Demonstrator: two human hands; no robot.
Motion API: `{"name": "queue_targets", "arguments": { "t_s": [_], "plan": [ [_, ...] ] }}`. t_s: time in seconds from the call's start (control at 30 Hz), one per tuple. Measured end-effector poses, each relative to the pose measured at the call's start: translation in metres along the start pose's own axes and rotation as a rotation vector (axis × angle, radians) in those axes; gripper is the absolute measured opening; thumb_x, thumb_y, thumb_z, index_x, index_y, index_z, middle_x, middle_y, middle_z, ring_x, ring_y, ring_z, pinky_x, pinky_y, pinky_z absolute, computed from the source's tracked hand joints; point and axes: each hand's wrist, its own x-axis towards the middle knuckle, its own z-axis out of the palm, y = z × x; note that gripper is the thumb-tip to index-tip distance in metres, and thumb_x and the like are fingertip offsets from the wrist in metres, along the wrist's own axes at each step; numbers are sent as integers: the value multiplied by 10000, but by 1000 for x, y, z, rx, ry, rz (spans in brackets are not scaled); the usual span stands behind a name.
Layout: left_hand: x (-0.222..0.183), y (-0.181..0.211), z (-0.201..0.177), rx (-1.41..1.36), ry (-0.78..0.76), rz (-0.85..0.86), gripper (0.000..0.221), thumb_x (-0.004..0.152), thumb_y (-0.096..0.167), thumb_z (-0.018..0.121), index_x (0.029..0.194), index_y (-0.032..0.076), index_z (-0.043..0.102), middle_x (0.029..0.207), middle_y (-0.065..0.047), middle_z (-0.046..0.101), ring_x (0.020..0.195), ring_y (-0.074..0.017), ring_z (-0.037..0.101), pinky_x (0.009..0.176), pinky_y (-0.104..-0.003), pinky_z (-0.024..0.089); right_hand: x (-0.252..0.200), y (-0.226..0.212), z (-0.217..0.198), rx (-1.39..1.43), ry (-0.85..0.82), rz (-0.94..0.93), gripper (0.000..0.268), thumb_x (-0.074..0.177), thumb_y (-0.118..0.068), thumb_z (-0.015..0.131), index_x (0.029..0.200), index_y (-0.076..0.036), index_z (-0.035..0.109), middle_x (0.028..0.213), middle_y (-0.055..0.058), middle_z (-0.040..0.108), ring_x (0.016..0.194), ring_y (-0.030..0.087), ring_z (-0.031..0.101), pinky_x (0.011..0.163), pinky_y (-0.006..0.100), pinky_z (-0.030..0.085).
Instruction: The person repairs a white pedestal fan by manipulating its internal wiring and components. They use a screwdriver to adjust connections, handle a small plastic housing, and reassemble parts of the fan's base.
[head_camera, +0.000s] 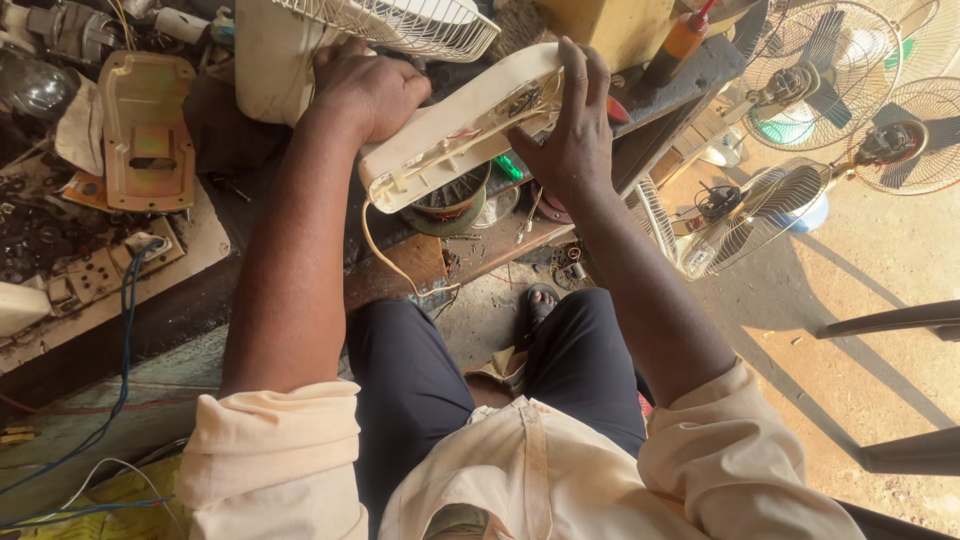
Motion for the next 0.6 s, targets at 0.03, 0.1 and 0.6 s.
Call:
{"name": "queue_targets", "arguments": {
  "t_s": [0.03, 0.1, 0.6],
  "plan": [
    [-2, 1, -1, -16, 11, -3, 443, 970, 484, 436, 1195, 292, 765, 1387, -47, 632, 1473, -298, 290, 1197, -498, 70, 0, 0, 0, -3, -1, 3, 1152, 769, -241, 961, 1610, -145, 179, 1539, 235, 292, 1383, 436, 506, 1068, 488, 563],
    [-7, 1, -3, -50, 28, 12, 438, 974, 512, 457, 1173, 282, 772, 1354, -41, 657, 1462, -281, 341, 1210, -499, 111, 1, -2, -1, -9, -3, 5, 1153, 762, -245, 959, 1607, -142, 182, 1533, 236, 295, 1387, 441, 493, 1072, 494, 555],
    [-60, 87, -180, 206, -286, 107, 563, 980, 495, 636, 1415, 138, 613, 1311, -177, 674, 1167, -332, 664, 1001, -503, 493, 5, 1, 2, 18, 11, 9, 1133, 746, -260, 984, 1585, -116, 236, 1539, 226, 309, 1363, 443, 513, 1022, 508, 576]
  ]
}}
